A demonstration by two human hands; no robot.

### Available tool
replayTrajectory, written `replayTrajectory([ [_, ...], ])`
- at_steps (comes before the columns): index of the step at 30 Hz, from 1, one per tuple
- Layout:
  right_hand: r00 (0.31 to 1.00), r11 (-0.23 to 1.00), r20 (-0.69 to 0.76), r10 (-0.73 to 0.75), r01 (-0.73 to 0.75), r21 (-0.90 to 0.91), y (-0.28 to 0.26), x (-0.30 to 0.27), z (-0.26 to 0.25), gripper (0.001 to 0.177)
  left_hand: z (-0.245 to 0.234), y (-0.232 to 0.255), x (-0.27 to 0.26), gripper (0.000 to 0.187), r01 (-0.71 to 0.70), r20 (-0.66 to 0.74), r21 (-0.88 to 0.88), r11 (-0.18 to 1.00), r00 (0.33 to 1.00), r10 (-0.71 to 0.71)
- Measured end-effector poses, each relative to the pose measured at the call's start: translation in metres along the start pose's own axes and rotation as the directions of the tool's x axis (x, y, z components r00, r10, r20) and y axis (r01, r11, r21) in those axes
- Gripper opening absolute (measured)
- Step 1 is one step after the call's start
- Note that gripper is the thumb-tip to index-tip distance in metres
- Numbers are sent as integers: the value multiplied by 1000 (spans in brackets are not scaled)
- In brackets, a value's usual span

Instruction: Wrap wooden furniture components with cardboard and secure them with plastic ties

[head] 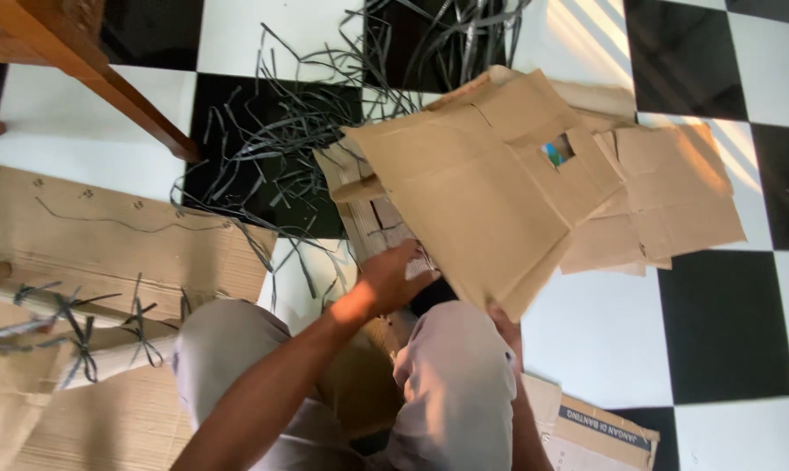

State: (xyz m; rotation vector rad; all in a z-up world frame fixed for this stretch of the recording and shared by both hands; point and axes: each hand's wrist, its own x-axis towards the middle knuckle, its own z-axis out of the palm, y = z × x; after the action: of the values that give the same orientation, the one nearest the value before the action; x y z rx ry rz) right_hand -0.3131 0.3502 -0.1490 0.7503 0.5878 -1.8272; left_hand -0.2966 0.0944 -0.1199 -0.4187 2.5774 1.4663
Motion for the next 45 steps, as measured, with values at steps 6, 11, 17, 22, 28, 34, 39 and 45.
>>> replayTrajectory([
  [6,633,695,-344,-694,463,-550,-49,-18,29,51,-16,19,14,37,-245,-261,231,942,917,302],
  [11,538,463,-76,-839,634,-619,-57,-45,91,31,-60,48,30,21,-313,-582,428,848,623,523],
  [17,493,311,10,-870,564,-765,-55,-64,214,67,-112,50,54,24,-329,-692,467,820,442,571],
  [22,671,401,-3,-741,439,-804,-75,-103,259,75,-164,84,-9,19,-241,-725,458,856,455,517],
  [28,834,377,40,-550,291,-879,-88,-168,294,50,-201,176,-104,49,88,-774,370,925,580,254],
  [34,960,403,-19,-279,99,-910,-85,-267,436,37,-251,278,-190,57,174,-618,267,948,785,30],
  [39,959,426,-199,-200,-98,-899,-79,-332,538,24,-278,361,-258,78,276,-541,193,942,831,-133],
  [45,993,479,-98,-62,-57,-876,-66,-365,581,44,-297,433,-326,57,492,-529,46,869,750,-397],
])
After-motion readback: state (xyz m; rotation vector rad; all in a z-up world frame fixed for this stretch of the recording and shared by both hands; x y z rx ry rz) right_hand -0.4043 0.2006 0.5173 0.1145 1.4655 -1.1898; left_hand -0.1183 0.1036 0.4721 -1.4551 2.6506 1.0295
